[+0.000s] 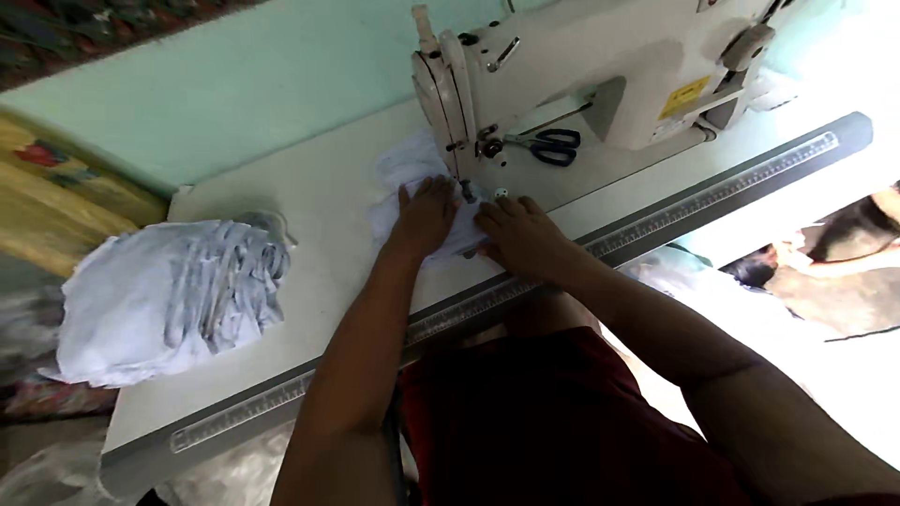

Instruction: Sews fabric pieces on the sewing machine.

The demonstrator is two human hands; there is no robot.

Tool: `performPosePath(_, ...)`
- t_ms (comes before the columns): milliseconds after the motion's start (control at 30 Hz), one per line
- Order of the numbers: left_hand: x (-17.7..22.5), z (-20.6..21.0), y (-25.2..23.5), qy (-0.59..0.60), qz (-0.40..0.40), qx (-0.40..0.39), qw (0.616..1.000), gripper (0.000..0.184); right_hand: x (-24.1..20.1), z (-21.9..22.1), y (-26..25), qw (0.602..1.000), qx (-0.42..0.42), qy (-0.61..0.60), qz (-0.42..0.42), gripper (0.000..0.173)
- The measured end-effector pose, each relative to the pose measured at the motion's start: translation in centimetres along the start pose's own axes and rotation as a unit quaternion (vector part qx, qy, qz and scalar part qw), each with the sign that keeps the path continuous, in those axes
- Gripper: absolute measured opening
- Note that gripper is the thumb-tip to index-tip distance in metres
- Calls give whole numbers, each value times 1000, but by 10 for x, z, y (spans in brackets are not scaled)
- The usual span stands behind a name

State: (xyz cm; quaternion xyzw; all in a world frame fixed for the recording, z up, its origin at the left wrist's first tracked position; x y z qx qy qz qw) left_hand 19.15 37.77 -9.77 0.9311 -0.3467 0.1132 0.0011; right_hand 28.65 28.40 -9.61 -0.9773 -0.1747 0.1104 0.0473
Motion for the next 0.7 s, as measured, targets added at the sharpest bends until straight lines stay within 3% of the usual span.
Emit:
performPosePath(367,-25,-15,-24,-2,-45,14,999,49,42,-7,-26,1000,-15,-7,9,49)
performPosePath(467,-34,-18,-32,8,-56,22,998,48,75,-24,-52,997,-46,-18,61,45)
performPosePath(567,-32,-24,-31,0,-52,66,996,46,92,-55,-85,993,-25,-24,110,32)
performPosePath(633,-23,-22,-30,-3,-23,66,998,43,96,-59,-94,980,-81,-24,181,37)
performPosePath(700,-16,-13,-32,11,-20,20,1000,46,116,-48,-96,967,-50,-44,246,44)
Point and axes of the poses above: each hand's wrist, its own y-axis away from the middle knuckle, its own z-axis out of the palm, x = y × z, the point moved 10 cm from there along -y, towards the middle knuckle, and after that the axes turned 5 degrees about z, right-handed, at the moved point
